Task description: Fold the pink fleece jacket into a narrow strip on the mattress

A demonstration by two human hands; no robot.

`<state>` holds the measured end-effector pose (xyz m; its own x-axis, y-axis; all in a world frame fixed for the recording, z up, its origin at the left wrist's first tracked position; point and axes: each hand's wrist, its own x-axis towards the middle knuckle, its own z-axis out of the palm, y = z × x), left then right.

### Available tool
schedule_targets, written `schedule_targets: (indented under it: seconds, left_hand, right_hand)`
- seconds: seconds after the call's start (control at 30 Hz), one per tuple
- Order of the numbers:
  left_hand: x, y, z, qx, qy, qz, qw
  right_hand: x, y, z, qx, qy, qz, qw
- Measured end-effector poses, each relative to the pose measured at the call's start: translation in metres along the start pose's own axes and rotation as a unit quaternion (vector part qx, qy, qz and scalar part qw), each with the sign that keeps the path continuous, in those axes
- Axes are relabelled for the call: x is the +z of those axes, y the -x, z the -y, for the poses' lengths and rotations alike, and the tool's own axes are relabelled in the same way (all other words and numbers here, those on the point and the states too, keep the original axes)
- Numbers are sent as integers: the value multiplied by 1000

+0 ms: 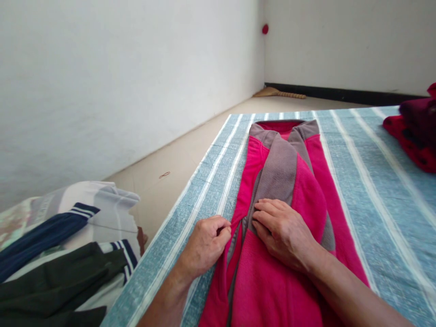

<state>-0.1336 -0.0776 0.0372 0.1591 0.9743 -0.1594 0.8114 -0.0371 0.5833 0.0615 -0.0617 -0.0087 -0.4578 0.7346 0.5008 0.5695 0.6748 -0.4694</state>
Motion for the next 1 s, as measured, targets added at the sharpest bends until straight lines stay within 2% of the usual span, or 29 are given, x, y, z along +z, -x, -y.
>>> schedule_targets:
  seconds: [0.8,1.0]
  left_hand:
    - [-6,-1,1,24,8,23,999]
    - [-4,0,3,-6,44,30,999]
  right_hand:
    - [-2,-1,1,-3,0,1,1000]
    - [-1,0,0,-7,7,-4,1000]
